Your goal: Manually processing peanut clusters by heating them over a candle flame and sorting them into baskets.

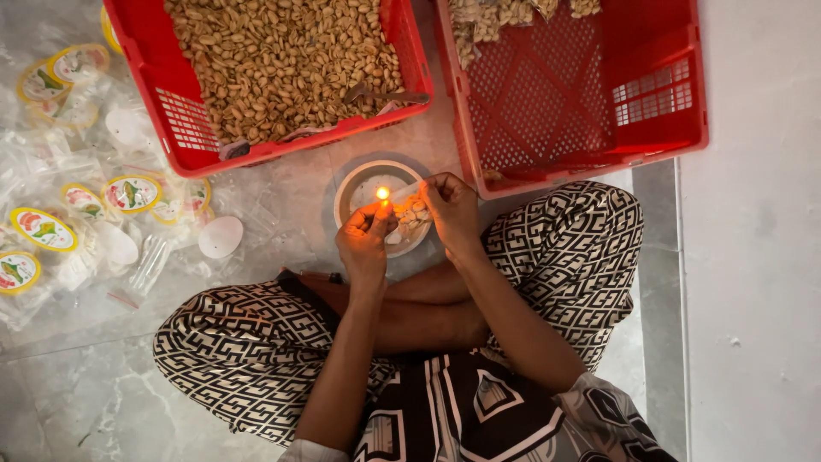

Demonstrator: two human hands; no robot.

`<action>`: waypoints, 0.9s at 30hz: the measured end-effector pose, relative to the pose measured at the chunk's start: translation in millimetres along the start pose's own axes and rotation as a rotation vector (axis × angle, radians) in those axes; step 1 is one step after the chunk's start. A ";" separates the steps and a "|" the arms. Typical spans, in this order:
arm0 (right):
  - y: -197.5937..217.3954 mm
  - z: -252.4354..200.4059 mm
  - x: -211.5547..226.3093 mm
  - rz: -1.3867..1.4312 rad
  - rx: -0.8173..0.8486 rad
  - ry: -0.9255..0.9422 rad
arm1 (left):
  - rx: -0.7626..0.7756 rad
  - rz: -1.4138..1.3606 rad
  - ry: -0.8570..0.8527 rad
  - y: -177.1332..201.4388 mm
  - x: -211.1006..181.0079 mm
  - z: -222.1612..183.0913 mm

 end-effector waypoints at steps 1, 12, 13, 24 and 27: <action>0.6 -0.4 0.5 0.000 -0.001 0.000 | 0.000 0.000 0.000 -0.9 -3.3 -1.4; -7.0 -0.3 -0.2 0.013 0.011 -0.006 | -0.039 -0.012 -0.010 4.1 -8.3 -2.1; -8.0 -1.6 1.3 0.013 0.013 -0.007 | -0.041 -0.011 -0.010 5.3 -9.9 -2.6; -23.2 -4.0 -3.3 0.009 0.064 0.037 | -0.112 -0.071 0.013 18.8 -14.7 -3.2; -26.9 -11.6 4.8 0.016 0.073 0.032 | -0.133 -0.085 0.017 22.7 -15.7 -5.5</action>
Point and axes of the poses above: each hand's wrist, its own z-axis towards the middle knuckle, its own y-axis out of the back of the hand, x = y × z, the point moved 6 cm from there along z, towards the middle knuckle, and after that the axes turned 8 degrees about -z, right-handed, at the moved point
